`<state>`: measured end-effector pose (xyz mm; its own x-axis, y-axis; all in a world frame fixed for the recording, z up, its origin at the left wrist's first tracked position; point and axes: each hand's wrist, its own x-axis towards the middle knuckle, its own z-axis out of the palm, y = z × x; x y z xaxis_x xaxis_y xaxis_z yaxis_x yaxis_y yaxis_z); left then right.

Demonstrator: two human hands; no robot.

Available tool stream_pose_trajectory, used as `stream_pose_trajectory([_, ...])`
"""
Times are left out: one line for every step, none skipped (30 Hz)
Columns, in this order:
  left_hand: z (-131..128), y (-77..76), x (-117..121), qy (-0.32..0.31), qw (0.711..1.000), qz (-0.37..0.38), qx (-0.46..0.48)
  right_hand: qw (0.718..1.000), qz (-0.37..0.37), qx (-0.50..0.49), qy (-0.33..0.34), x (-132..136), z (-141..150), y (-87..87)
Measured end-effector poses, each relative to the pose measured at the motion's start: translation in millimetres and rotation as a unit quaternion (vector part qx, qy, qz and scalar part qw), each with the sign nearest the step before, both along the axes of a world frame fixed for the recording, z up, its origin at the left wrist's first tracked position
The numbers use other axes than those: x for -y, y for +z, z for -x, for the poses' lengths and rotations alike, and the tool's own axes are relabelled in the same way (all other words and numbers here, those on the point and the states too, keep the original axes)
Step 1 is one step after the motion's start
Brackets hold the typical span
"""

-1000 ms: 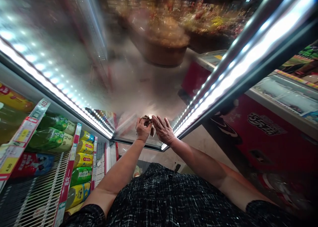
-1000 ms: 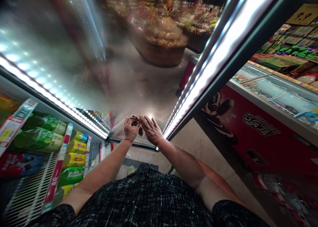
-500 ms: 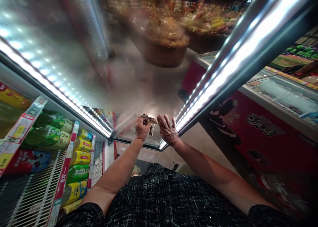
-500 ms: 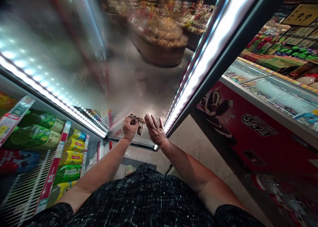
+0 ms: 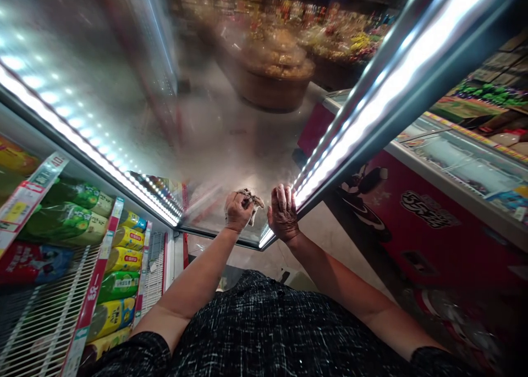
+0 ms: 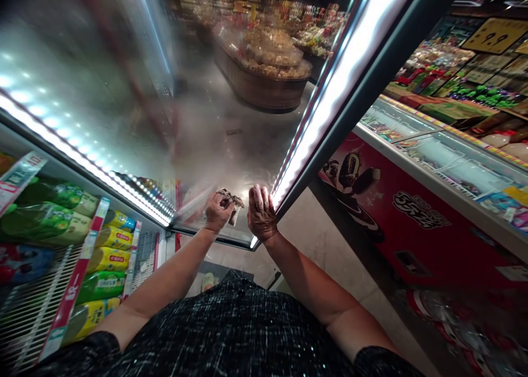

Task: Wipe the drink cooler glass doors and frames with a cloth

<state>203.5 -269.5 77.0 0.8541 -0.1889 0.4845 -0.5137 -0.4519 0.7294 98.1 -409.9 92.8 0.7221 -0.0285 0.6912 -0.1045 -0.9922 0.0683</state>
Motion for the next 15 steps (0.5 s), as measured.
stream_pose_trajectory([-2.7, 0.4, -2.6, 0.010, 1.000, 0.002, 0.000, 1.000, 0.001, -0.002, 0.000, 0.2, 0.5, 0.6])
stream_pose_trajectory([-4.9, 0.8, -4.5, 0.021, 1.000, 0.003, 0.001, 1.000, 0.001, -0.004, -0.001, 0.3, 1.0, 1.2])
stream_pose_trajectory([-6.0, 1.4, -5.1, 0.028, 1.000, 0.004, 0.001, 1.000, -0.001, -0.005, -0.003, 0.1, 1.5, 1.9])
stream_pose_trajectory([-5.8, 2.2, -4.1, 0.032, 0.999, 0.005, 0.002, 1.000, -0.004, -0.006, -0.005, -0.2, 2.1, 2.4])
stream_pose_trajectory([-4.1, 3.3, -1.5, 0.030, 1.000, 0.004, 0.004, 1.000, -0.009, -0.007, -0.008, -0.5, 2.8, 2.6])
stream_pose_trajectory([-1.1, 4.6, 2.7, 0.025, 1.000, 0.003, 0.007, 1.000, -0.013, -0.010, -0.009, -0.7, 3.7, 2.7])
stream_pose_trajectory([2.8, 6.2, 7.8, 0.017, 1.000, 0.002, 0.011, 1.000, -0.018, -0.014, -0.009, -0.8, 4.8, 2.4])
stream_pose_trajectory([7.2, 7.9, 13.4, 0.009, 1.000, 0.000, 0.015, 1.000, -0.024, -0.017, -0.007, -0.7, 6.0, 2.0])
stream_pose_trajectory([11.6, 9.7, 18.9, 0.001, 1.000, -0.001, 0.019, 0.999, -0.030, -0.020, -0.003, -0.5, 7.3, 1.3])
stream_pose_trajectory([15.3, 11.4, 23.5, -0.006, 1.000, -0.003, 0.023, 0.999, -0.034, -0.021, 0.000, -0.1, 8.4, 0.7])
stream_pose_trajectory([18.1, 13.0, 27.0, -0.012, 1.000, -0.004, 0.028, 0.999, -0.035, -0.022, 0.003, 0.3, 9.5, 0.0])
stream_pose_trajectory([19.7, 14.3, 29.0, -0.018, 0.999, -0.006, 0.032, 0.999, -0.033, -0.021, 0.003, 0.8, 10.2, -0.5])
stream_pose_trajectory([20.1, 15.3, 29.5, -0.022, 0.999, -0.007, 0.036, 0.999, -0.028, -0.020, 0.001, 1.2, 10.8, -0.9])
stream_pose_trajectory([19.5, 16.0, 28.7, -0.024, 0.999, -0.008, 0.040, 1.000, -0.019, -0.018, -0.002, 1.6, 11.1, -1.1])
stream_pose_trajectory([18.2, 16.4, 27.1, -0.024, 0.999, -0.008, 0.042, 1.000, -0.010, -0.017, -0.006, 1.8, 11.2, -1.2])
